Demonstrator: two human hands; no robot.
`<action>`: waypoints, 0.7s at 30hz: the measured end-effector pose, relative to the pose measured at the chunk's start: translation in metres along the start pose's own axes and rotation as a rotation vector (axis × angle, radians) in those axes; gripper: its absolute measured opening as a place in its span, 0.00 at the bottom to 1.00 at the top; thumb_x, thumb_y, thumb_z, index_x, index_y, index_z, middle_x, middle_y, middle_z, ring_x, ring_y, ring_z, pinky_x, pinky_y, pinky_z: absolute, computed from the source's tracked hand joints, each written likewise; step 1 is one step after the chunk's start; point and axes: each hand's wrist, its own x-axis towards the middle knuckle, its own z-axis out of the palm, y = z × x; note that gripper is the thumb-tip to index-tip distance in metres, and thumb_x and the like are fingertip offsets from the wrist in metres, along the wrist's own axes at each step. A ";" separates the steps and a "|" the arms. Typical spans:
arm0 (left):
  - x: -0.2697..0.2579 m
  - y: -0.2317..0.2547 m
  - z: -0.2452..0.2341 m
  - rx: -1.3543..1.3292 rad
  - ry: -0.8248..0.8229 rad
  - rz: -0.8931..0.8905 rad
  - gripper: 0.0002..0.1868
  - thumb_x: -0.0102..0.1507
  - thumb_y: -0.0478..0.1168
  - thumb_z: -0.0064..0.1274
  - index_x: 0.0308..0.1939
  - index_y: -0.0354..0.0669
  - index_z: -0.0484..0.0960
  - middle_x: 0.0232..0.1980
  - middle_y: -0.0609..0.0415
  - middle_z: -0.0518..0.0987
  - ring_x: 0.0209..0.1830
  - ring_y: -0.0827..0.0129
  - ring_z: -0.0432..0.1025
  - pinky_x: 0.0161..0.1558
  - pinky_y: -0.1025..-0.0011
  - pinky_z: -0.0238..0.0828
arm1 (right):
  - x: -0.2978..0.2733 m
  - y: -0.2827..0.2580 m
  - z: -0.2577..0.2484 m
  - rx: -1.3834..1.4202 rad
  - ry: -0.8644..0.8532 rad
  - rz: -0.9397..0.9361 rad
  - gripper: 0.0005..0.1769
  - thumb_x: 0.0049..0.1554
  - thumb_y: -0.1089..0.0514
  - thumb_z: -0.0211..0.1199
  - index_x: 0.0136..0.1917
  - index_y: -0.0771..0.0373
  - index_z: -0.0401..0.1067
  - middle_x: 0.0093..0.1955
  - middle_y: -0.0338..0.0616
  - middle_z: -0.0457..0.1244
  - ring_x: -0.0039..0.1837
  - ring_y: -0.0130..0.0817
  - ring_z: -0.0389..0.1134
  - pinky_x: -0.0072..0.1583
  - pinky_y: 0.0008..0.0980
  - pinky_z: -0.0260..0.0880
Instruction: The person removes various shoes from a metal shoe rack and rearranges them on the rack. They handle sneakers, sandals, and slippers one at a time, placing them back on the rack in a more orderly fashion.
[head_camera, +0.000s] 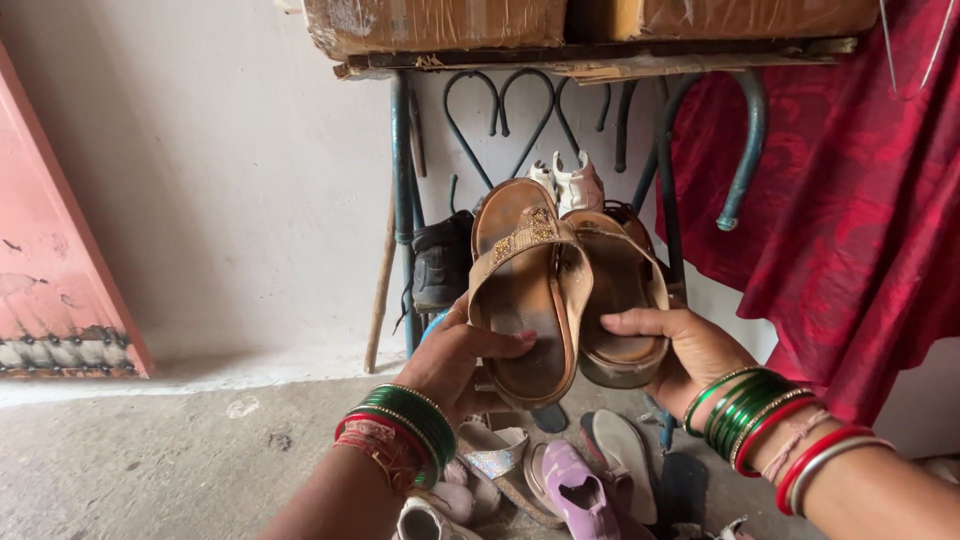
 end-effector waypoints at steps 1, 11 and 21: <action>0.000 0.000 0.000 -0.007 0.004 0.008 0.36 0.57 0.37 0.59 0.69 0.63 0.67 0.52 0.55 0.81 0.46 0.63 0.81 0.45 0.55 0.85 | 0.000 0.000 -0.001 0.018 0.016 0.004 0.25 0.47 0.71 0.64 0.60 0.64 0.71 0.54 0.44 0.71 0.56 0.36 0.73 0.63 0.36 0.73; -0.002 0.005 -0.001 -0.122 0.073 0.068 0.32 0.57 0.38 0.59 0.65 0.56 0.72 0.50 0.56 0.83 0.46 0.66 0.81 0.48 0.59 0.85 | -0.008 -0.011 -0.010 0.078 0.130 -0.061 0.27 0.47 0.69 0.66 0.61 0.63 0.72 0.55 0.42 0.71 0.58 0.34 0.73 0.65 0.36 0.70; 0.005 0.002 -0.004 -0.125 0.153 -0.006 0.28 0.58 0.38 0.58 0.63 0.53 0.74 0.53 0.53 0.82 0.50 0.61 0.80 0.50 0.59 0.84 | -0.013 -0.017 0.003 0.081 0.163 -0.043 0.21 0.50 0.64 0.65 0.58 0.60 0.73 0.52 0.41 0.72 0.54 0.33 0.73 0.61 0.38 0.71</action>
